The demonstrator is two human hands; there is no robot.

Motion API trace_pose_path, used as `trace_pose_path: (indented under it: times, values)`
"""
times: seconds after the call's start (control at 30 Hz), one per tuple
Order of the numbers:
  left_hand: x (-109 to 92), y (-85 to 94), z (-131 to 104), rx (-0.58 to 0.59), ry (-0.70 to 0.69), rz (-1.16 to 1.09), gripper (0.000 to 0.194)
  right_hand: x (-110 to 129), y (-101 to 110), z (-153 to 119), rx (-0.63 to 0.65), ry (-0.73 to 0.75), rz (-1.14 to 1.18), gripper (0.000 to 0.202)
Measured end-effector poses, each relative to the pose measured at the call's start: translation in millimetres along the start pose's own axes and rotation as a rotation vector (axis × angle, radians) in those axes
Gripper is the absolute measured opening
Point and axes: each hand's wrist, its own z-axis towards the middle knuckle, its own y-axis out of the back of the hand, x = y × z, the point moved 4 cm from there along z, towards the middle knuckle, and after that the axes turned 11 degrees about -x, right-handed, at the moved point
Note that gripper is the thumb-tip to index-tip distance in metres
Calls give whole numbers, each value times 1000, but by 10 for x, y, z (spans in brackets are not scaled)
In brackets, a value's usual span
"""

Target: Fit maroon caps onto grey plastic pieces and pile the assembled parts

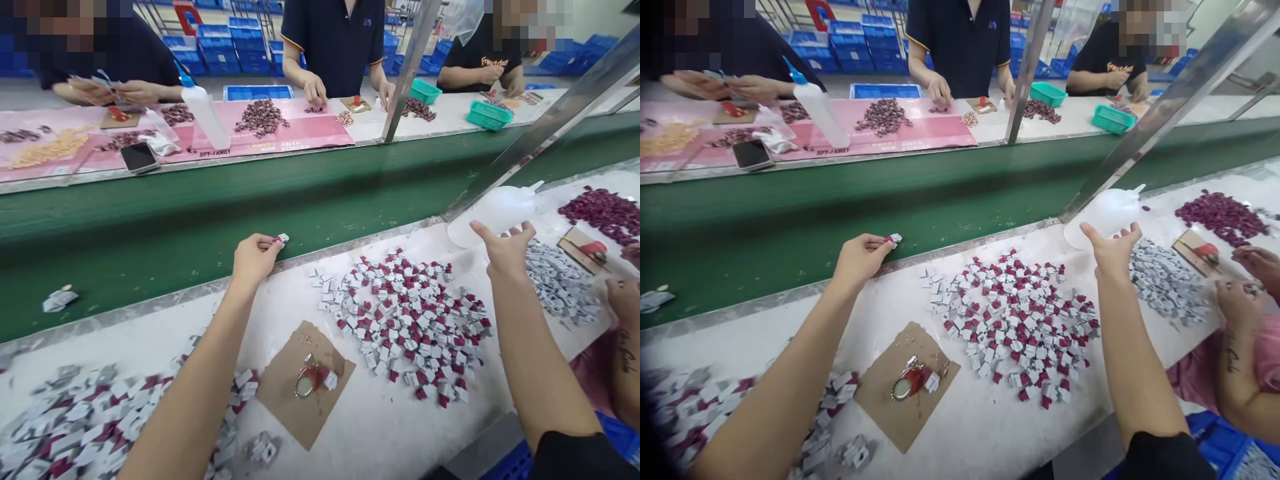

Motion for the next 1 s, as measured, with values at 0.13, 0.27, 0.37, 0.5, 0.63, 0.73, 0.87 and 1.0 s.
trace_pose_path:
  times: [0.13, 0.27, 0.37, 0.5, 0.63, 0.73, 0.87, 1.0]
  values:
    - [-19, 44, -22, 4, -29, 35, 6, 45, -217, 51, 7, 47, 131, 84]
    - [-75, 192, -104, -36, -41, 49, 20, 147, -265, 62, -96, 3, 137, 83]
    - [-91, 370, -252, -114, -132, 60, 44, 290, -119, -41, -96, 48, 146, 83]
    - [-154, 653, -824, -163, -365, -31, 56, 722, 308, -479, 90, 260, 202, 76]
    - [-267, 685, -1808, 192, -451, -244, 69, 1111, 784, -1066, 326, 382, 165, 64]
    - [-284, 541, -2556, 532, -392, -377, 91, 1084, 1109, -1493, 431, 304, 120, 75]
    - [-107, 407, -3129, 625, -237, -618, 108, 806, 1368, -2095, 876, 181, -65, 85]
    - [223, 371, -3306, 651, -62, -678, 108, 635, 1453, -2607, 1249, -32, -178, 90]
